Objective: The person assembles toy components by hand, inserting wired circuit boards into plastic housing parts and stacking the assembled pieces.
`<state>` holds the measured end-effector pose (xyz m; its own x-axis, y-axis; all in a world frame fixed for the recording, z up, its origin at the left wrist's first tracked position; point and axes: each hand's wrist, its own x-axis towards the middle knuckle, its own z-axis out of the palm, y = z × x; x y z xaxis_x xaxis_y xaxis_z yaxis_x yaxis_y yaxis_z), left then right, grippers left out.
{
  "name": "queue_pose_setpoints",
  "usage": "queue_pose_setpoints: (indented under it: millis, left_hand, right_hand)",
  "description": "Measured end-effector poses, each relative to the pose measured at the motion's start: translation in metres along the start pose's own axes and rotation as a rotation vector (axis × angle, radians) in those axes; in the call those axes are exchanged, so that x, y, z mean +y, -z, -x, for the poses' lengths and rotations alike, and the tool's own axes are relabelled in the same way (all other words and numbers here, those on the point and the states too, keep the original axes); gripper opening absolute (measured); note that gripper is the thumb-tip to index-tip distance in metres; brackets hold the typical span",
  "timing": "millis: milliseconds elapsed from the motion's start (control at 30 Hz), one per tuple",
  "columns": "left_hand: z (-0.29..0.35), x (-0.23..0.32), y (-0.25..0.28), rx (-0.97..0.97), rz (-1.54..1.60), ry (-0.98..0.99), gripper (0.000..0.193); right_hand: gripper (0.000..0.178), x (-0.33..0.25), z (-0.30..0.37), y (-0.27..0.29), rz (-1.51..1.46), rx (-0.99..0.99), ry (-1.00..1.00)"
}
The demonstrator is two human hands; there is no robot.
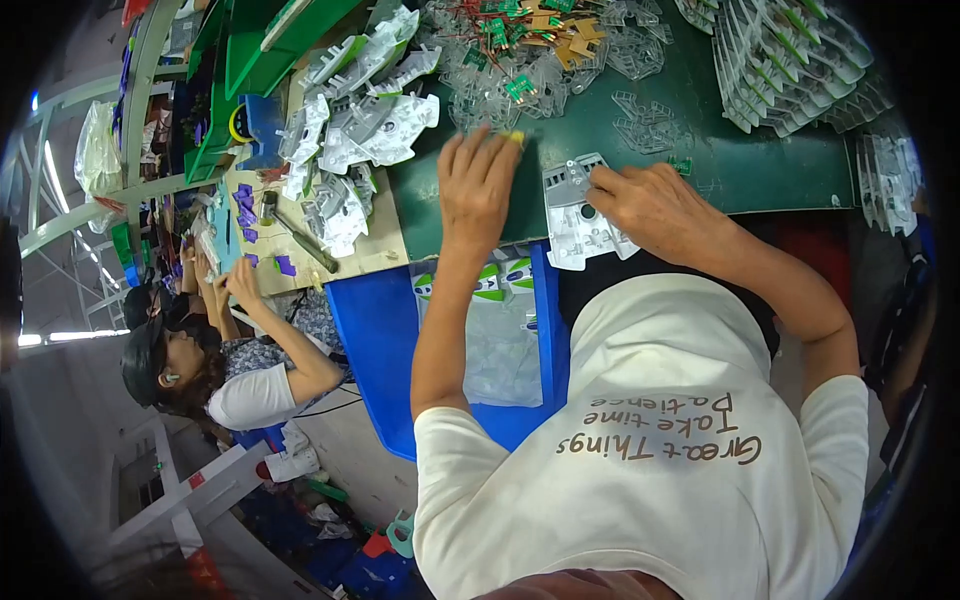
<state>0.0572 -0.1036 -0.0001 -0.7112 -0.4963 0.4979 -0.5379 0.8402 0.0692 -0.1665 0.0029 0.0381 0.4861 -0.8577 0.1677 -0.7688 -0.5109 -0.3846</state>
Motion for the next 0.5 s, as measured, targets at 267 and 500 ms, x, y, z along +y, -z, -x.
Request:
queue_pose_setpoints:
  millis: [267, 500]
  left_hand:
    - [0.045, 0.035, 0.021, -0.051, 0.268, 0.277, 0.033]
    - [0.037, 0.071, 0.017, 0.001, 0.457, 0.211, 0.032]
  right_hand:
    - [0.014, 0.004, 0.0, 0.003, -0.008, -0.017, 0.028]
    - [0.013, 0.007, -0.003, -0.001, 0.038, 0.016, 0.105]
